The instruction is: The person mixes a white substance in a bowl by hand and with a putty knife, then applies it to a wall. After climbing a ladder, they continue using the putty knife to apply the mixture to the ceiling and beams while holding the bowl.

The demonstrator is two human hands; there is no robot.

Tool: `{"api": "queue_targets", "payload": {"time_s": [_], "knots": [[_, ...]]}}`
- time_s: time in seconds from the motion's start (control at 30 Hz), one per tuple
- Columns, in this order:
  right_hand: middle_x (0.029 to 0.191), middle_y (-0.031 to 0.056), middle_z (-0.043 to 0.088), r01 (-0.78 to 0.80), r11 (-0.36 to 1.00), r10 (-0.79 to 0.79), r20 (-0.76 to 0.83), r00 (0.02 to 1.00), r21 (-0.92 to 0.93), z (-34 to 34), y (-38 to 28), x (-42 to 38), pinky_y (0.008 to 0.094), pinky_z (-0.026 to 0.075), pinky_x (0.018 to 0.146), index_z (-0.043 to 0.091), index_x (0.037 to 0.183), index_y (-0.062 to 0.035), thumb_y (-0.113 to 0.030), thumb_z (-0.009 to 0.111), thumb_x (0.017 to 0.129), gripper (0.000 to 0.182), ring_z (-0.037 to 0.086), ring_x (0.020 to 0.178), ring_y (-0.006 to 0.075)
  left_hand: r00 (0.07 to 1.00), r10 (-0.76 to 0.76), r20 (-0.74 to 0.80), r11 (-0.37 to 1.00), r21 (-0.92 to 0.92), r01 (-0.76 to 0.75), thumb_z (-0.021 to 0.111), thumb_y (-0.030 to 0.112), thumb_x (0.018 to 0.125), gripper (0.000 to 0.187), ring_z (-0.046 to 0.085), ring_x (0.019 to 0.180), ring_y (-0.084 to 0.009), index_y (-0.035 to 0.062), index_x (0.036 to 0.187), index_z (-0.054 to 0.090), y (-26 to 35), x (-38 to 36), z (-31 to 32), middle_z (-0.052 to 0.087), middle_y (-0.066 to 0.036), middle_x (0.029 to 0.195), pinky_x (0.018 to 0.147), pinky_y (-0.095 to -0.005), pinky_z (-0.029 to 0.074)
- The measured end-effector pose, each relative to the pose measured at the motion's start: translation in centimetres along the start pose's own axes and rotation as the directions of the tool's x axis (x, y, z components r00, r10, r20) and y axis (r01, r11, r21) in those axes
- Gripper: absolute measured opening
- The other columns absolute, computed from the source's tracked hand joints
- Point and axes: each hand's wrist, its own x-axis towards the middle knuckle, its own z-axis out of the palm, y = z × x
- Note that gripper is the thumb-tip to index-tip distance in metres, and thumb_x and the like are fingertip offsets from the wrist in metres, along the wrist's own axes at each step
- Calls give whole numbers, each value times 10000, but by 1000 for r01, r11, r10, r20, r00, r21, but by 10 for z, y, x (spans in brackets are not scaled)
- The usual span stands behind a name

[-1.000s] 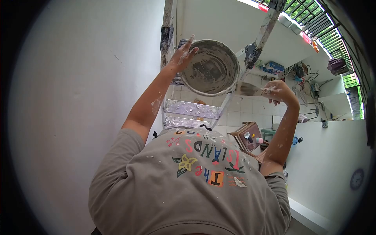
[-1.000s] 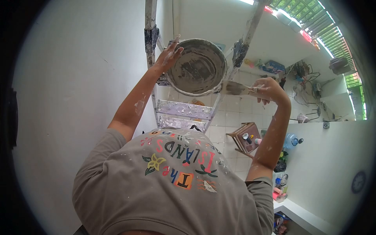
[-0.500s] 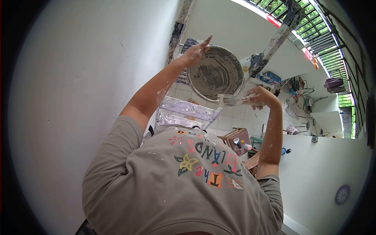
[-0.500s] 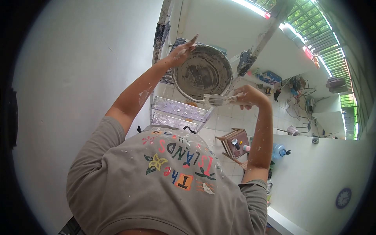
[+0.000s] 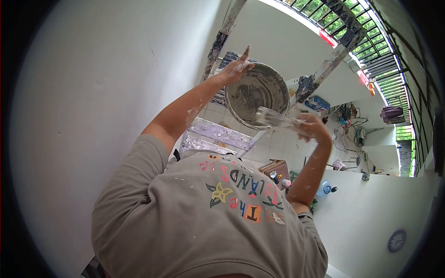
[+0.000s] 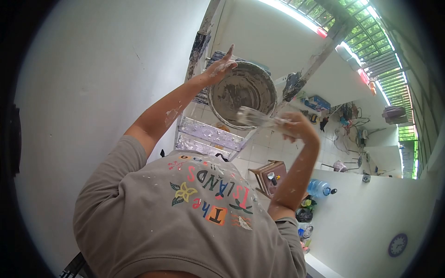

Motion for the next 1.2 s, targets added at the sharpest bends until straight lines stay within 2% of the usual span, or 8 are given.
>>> {"api": "queue_targets", "payload": {"time_s": [0.1, 0.3, 0.5, 0.67, 0.97, 1.03, 1.13, 1.2], "knots": [[553, 66, 594, -311, 930, 295, -104, 950, -197, -37, -13, -16, 215, 334, 313, 658, 913, -5, -271, 622, 916, 268, 474, 349, 82, 999, 6, -35, 999, -39, -8, 511, 435, 952, 842, 533, 1203, -358, 191, 1514, -67, 8, -4, -2, 566, -213, 1279, 1042, -437, 376], [558, 53, 592, -227, 942, 196, -143, 970, -248, -27, -20, -29, 222, 378, 356, 662, 946, 10, -251, 634, 913, 264, 477, 377, 78, 958, 34, -286, 925, -353, -138, 678, 230, 863, 960, 566, 1179, -276, 220, 1516, -26, 55, -60, -15, 563, -187, 1298, 988, -445, 444], [697, 84, 636, -97, 990, 68, -251, 966, -105, 33, 0, -33, 244, 431, 440, 629, 1174, -15, -127, 670, 862, 334, 545, 549, 79, 917, 125, -380, 938, -257, -234, 722, 199, 794, 981, 551, 1202, -294, 211, 1521, 64, 101, -81, -27, 532, -185, 1330, 989, -433, 465], [918, 169, 699, 91, 978, -171, -475, 863, -187, 93, 52, -6, 323, 507, 743, 610, 1203, -37, -33, 678, 808, 401, 680, 812, 216, 882, 252, -398, 955, -43, -293, 703, 150, 803, 942, 549, 1197, -307, 193, 1519, 91, 116, -74, -27, 556, -204, 1287, 994, -427, 471], [958, 213, 675, 190, 980, -182, -595, 783, -50, 174, 104, 6, 373, 506, 766, 614, 1041, 9, -79, 669, 815, 249, 651, 942, 389, 928, 266, -260, 961, -4, -277, 734, 151, 770, 993, 622, 1082, -313, 170, 1517, 80, 144, -72, 15, 625, -193, 1177, 962, -404, 494], [851, 178, 688, 249, 966, -237, -622, 746, -71, 190, 104, 5, 329, 502, 647, 602, 1077, 6, -73, 660, 822, 273, 688, 765, 327, 933, 264, -246, 963, 15, -269, 743, 175, 762, 1008, 612, 1093, -317, 142, 1516, 74, 154, -76, 18, 631, -188, 1168, 956, -398, 495], [727, 77, 634, 165, 785, 106, -393, 913, 597, 211, 117, 2, 249, 411, 492, 589, 1121, -13, -65, 640, 840, 291, 584, 564, 143, 940, 239, -242, 969, -2, -247, 746, 162, 759, 993, 611, 1094, -319, 121, 1510, 98, 158, -76, 25, 632, -183, 1170, 949, -395, 499], [690, -2, 559, 200, 634, 66, -310, 948, 747, 217, 107, -1, 200, 289, 429, 579, 1156, -27, -83, 614, 867, 296, 425, 522, 29, 949, 220, -225, 970, -50, -237, 748, 141, 760, 955, 624, 1082, -311, 107, 1503, 149, 159, -75, 23, 633, -185, 1170, 948, -389, 498]]}}
